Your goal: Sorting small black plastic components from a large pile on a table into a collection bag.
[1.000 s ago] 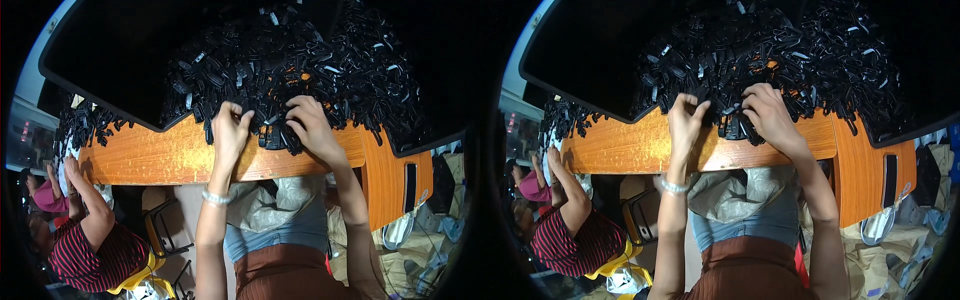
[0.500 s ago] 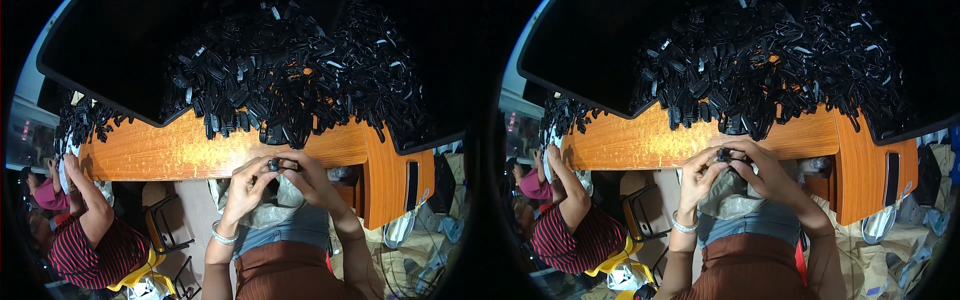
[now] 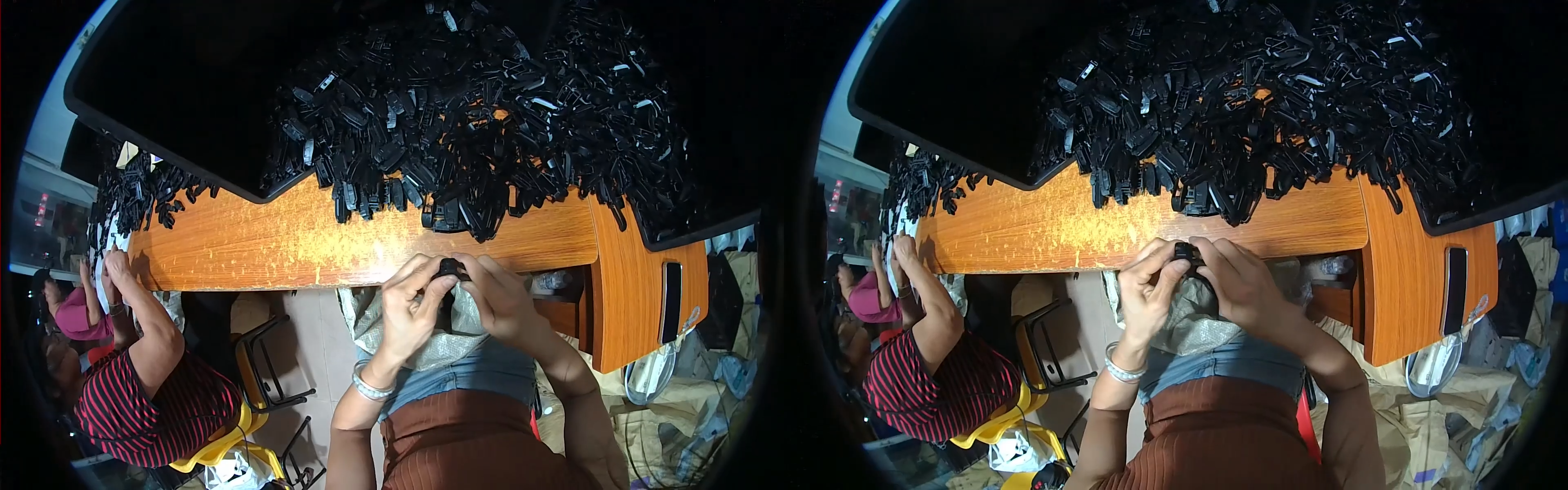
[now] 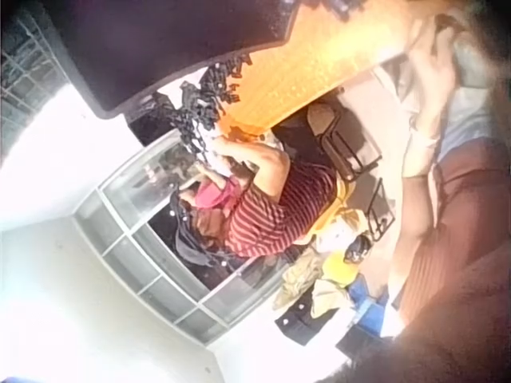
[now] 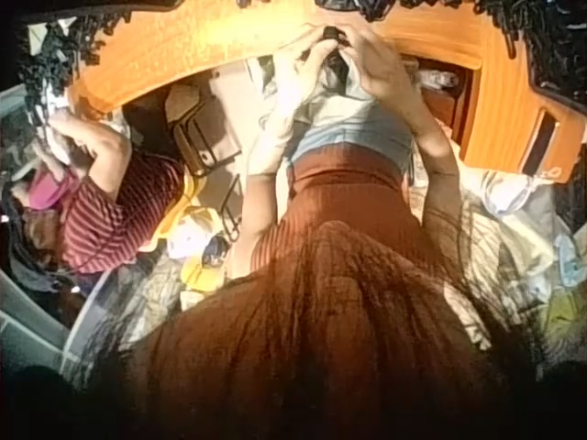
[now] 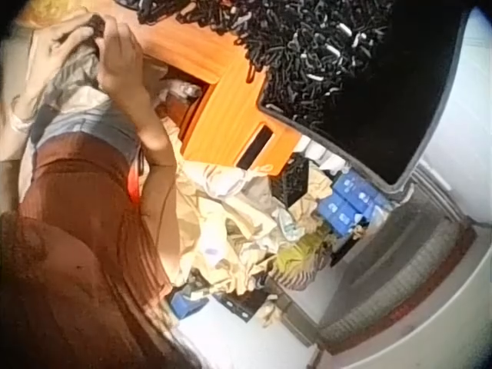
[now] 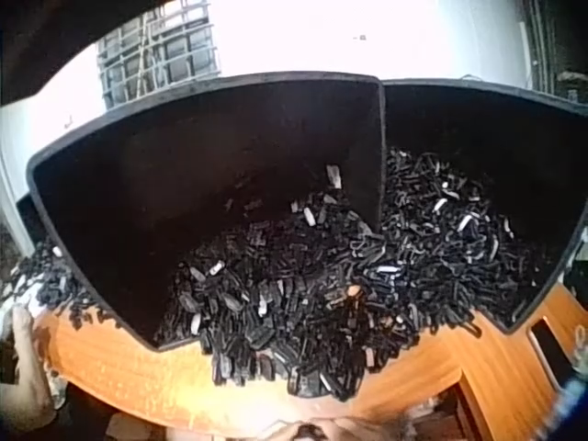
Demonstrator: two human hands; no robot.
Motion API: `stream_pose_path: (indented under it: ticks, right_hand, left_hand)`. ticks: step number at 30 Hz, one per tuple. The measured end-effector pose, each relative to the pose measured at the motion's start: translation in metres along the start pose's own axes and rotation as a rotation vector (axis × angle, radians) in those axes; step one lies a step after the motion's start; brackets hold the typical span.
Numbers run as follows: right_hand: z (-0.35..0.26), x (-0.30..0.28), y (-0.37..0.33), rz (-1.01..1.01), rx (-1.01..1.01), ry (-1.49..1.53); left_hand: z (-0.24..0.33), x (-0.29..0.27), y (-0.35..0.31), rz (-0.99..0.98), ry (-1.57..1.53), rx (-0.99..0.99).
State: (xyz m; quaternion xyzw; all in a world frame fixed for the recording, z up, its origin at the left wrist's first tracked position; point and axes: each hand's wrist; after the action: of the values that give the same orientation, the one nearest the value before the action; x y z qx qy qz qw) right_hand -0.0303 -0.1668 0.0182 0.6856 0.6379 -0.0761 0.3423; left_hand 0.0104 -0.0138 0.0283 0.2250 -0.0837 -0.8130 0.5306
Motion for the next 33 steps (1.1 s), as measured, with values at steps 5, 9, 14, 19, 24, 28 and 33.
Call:
stream_pose_path:
  ticks: [5,9,14,19,24,28,33]
  right_hand:
    - [-0.002,0.007,-0.007,0.079,0.117,0.170]
    - [0.014,0.007,-0.018,0.022,0.304,0.626]
    - [0.012,0.014,-0.023,0.038,0.458,0.828]
    - [0.033,0.002,0.019,-0.029,0.199,0.255]
    - [0.047,0.000,0.079,0.175,-0.032,-0.478]
    - [0.048,-0.008,0.086,0.065,0.005,-0.484]
    - [0.029,-0.018,0.061,0.169,0.344,0.151]
  left_hand:
    - [-0.009,0.013,-0.013,0.150,-0.352,-0.314]
    - [-0.026,0.005,-0.026,0.109,-0.914,-0.417]
    - [-0.038,0.001,-0.031,0.074,-1.097,-0.462]
    - [-0.051,-0.029,0.002,-0.175,-0.160,-0.141]
    - [-0.063,-0.014,0.086,-0.034,0.494,0.268]
    - [-0.065,-0.012,0.109,-0.268,0.772,0.303]
    - [-0.073,-0.017,0.103,-0.232,0.776,0.366]
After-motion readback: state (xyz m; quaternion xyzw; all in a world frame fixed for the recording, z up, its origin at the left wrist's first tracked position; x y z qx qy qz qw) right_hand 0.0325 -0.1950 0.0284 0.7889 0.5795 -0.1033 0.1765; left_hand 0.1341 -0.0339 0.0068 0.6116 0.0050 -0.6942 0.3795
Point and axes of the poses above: each hand's wrist, its own y-axis towards the middle knuckle, its own x-axis out of the palm, z = x × y, and after that the axes turned 7 degrees about x, right-handed
